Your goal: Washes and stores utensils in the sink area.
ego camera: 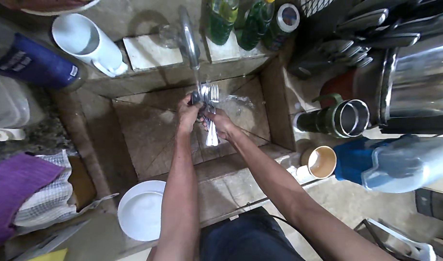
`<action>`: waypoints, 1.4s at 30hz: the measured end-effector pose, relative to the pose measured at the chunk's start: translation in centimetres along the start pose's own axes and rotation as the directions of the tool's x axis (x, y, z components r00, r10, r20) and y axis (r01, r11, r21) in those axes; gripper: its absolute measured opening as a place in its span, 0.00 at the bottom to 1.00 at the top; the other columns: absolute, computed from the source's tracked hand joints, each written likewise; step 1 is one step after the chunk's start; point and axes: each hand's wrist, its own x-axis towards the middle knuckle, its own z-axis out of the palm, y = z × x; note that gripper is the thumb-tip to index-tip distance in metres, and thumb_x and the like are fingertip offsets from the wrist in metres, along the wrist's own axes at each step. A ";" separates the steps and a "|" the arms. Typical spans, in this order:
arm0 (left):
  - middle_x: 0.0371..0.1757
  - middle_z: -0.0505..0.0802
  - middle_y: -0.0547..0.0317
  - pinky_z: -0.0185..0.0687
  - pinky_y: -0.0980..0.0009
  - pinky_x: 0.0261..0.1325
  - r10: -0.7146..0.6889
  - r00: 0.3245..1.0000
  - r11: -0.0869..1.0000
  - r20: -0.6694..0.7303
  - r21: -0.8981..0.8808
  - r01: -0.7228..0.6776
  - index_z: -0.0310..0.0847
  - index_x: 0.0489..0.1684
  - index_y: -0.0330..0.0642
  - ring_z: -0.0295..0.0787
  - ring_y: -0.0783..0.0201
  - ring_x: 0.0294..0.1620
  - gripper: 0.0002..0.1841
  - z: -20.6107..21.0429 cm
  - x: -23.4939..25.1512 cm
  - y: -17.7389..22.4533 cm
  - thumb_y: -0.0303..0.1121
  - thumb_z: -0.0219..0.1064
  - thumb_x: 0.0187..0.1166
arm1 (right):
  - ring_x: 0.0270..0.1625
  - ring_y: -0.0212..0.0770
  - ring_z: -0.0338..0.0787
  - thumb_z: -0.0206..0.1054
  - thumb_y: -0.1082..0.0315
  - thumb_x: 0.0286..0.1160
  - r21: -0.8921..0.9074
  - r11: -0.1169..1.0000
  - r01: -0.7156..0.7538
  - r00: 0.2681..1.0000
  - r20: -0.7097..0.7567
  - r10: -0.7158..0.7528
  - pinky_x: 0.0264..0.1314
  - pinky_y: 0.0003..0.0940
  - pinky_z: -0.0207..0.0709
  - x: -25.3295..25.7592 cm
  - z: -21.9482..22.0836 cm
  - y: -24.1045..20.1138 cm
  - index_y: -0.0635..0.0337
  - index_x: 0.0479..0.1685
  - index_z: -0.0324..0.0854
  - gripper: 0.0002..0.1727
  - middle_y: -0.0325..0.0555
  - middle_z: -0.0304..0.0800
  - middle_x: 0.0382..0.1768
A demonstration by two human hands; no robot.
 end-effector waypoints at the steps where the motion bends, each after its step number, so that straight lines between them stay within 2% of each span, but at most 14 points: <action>1: 0.64 0.90 0.46 0.85 0.56 0.66 -0.001 1.000 1.000 0.012 0.005 0.001 0.81 0.71 0.38 0.88 0.58 0.62 0.21 -0.2 -0.1 0.1 0.27 0.69 0.79 | 0.27 0.36 0.85 0.54 0.66 0.92 0.001 1.000 0.003 1.000 -0.007 -0.003 0.29 0.29 0.84 0.0 0.0 -0.2 0.63 0.65 0.71 0.13 0.48 0.86 0.36; 4: 0.59 0.91 0.43 0.85 0.54 0.65 0.011 1.000 0.989 -0.012 0.148 -0.009 0.81 0.70 0.35 0.90 0.55 0.57 0.19 -0.5 -0.4 0.7 0.30 0.65 0.82 | 0.26 0.37 0.85 0.55 0.66 0.92 0.004 1.000 0.010 1.000 -0.011 -0.010 0.28 0.30 0.84 -0.1 0.3 -0.2 0.62 0.64 0.70 0.12 0.48 0.85 0.36; 7: 0.52 0.94 0.46 0.87 0.50 0.61 -0.021 0.994 0.980 -0.104 0.196 0.041 0.88 0.59 0.39 0.93 0.55 0.52 0.16 0.4 -0.4 0.8 0.31 0.73 0.75 | 0.24 0.36 0.83 0.55 0.61 0.93 -0.022 1.000 0.006 0.999 -0.045 -0.007 0.26 0.28 0.80 0.0 0.5 0.6 0.60 0.67 0.69 0.15 0.47 0.85 0.34; 10: 0.52 0.95 0.45 0.85 0.46 0.64 -0.035 0.991 0.973 -0.133 0.222 0.064 0.91 0.56 0.40 0.93 0.52 0.54 0.16 0.6 0.0 1.1 0.36 0.77 0.74 | 0.24 0.34 0.79 0.56 0.60 0.92 0.048 0.999 -0.006 1.000 -0.014 0.007 0.24 0.27 0.76 0.6 0.1 0.8 0.59 0.68 0.72 0.16 0.44 0.83 0.33; 15: 0.54 0.94 0.42 0.82 0.42 0.65 -0.077 0.994 0.940 -0.073 0.327 0.096 0.89 0.60 0.38 0.91 0.47 0.57 0.15 0.7 -1.1 2.5 0.32 0.67 0.80 | 0.23 0.30 0.79 0.55 0.57 0.92 0.107 0.992 -0.067 0.998 0.028 0.064 0.23 0.24 0.76 -0.6 -0.6 0.7 0.51 0.57 0.75 0.11 0.38 0.81 0.32; 19: 0.47 0.96 0.45 0.86 0.45 0.60 -0.054 0.972 0.962 -0.227 0.249 0.111 0.93 0.50 0.39 0.94 0.50 0.51 0.15 0.3 -0.9 2.2 0.35 0.80 0.69 | 0.25 0.30 0.79 0.55 0.57 0.90 0.071 0.992 -0.103 0.990 0.108 0.095 0.26 0.26 0.77 -0.5 -0.8 0.6 0.49 0.61 0.75 0.12 0.39 0.84 0.37; 22: 0.51 0.95 0.45 0.88 0.45 0.59 -0.060 0.978 0.988 -0.200 0.127 0.086 0.90 0.57 0.40 0.93 0.50 0.51 0.22 -0.6 -1.2 0.6 0.37 0.85 0.64 | 0.25 0.32 0.81 0.55 0.66 0.89 0.087 0.991 -0.100 0.990 0.113 0.090 0.28 0.28 0.80 -0.5 0.1 0.7 0.56 0.61 0.76 0.11 0.41 0.86 0.36; 25: 0.57 0.91 0.42 0.87 0.45 0.52 -0.099 0.993 0.990 -0.069 0.092 0.106 0.82 0.70 0.45 0.90 0.49 0.49 0.24 0.3 -1.6 -0.8 0.42 0.75 0.77 | 0.27 0.34 0.83 0.54 0.69 0.90 0.083 0.993 -0.089 0.992 0.099 0.081 0.30 0.28 0.82 -0.7 -0.7 0.5 0.61 0.62 0.75 0.11 0.45 0.87 0.36; 30: 0.30 0.88 0.43 0.84 0.47 0.32 -0.050 0.964 0.968 -0.260 0.227 0.111 0.87 0.41 0.40 0.84 0.50 0.24 0.32 1.2 -1.9 -0.4 0.64 0.58 0.84 | 0.28 0.35 0.85 0.55 0.68 0.92 0.054 0.991 -0.126 0.987 0.112 0.119 0.32 0.29 0.83 -0.9 0.0 0.5 0.63 0.61 0.73 0.10 0.46 0.87 0.36; 32: 0.26 0.86 0.42 0.83 0.45 0.30 -0.056 0.963 0.945 -0.264 0.297 0.136 0.84 0.34 0.38 0.83 0.48 0.23 0.38 1.5 -1.9 0.1 0.69 0.47 0.86 | 0.27 0.35 0.84 0.55 0.67 0.92 0.075 0.990 -0.119 0.990 0.088 0.112 0.31 0.29 0.83 -0.9 0.4 0.6 0.63 0.59 0.73 0.09 0.45 0.84 0.33; 35: 0.37 0.89 0.34 0.84 0.38 0.41 -0.093 0.984 0.897 -0.151 0.415 0.148 0.83 0.48 0.32 0.88 0.40 0.34 0.35 1.2 -1.3 0.7 0.59 0.42 0.93 | 0.22 0.31 0.78 0.55 0.69 0.91 0.105 0.990 -0.098 0.995 0.040 0.095 0.25 0.25 0.77 -0.4 0.9 0.7 0.61 0.54 0.73 0.06 0.42 0.80 0.30; 38: 0.51 0.89 0.31 0.83 0.36 0.49 -0.085 0.996 0.886 -0.029 0.455 0.089 0.73 0.71 0.35 0.90 0.36 0.46 0.20 1.1 -1.4 1.0 0.39 0.54 0.90 | 0.20 0.31 0.74 0.54 0.69 0.91 0.108 0.992 -0.067 0.998 -0.013 0.069 0.23 0.24 0.74 -0.4 1.3 0.5 0.60 0.53 0.72 0.06 0.40 0.75 0.26; 40: 0.67 0.86 0.33 0.80 0.34 0.63 -0.064 0.996 0.904 0.056 0.425 0.034 0.58 0.89 0.43 0.87 0.36 0.62 0.30 0.9 -1.3 0.9 0.32 0.59 0.86 | 0.19 0.32 0.74 0.53 0.69 0.91 0.110 0.992 -0.063 0.997 -0.043 0.068 0.23 0.25 0.75 -0.4 1.4 0.4 0.60 0.54 0.73 0.06 0.40 0.74 0.24; 42: 0.72 0.84 0.34 0.78 0.35 0.68 -0.024 0.996 0.908 0.089 0.418 -0.015 0.58 0.90 0.44 0.85 0.37 0.68 0.31 0.8 -0.9 0.4 0.30 0.60 0.86 | 0.18 0.31 0.74 0.53 0.70 0.91 0.119 0.991 -0.063 0.997 -0.034 0.068 0.22 0.24 0.75 -0.4 1.2 0.5 0.61 0.51 0.72 0.05 0.41 0.75 0.25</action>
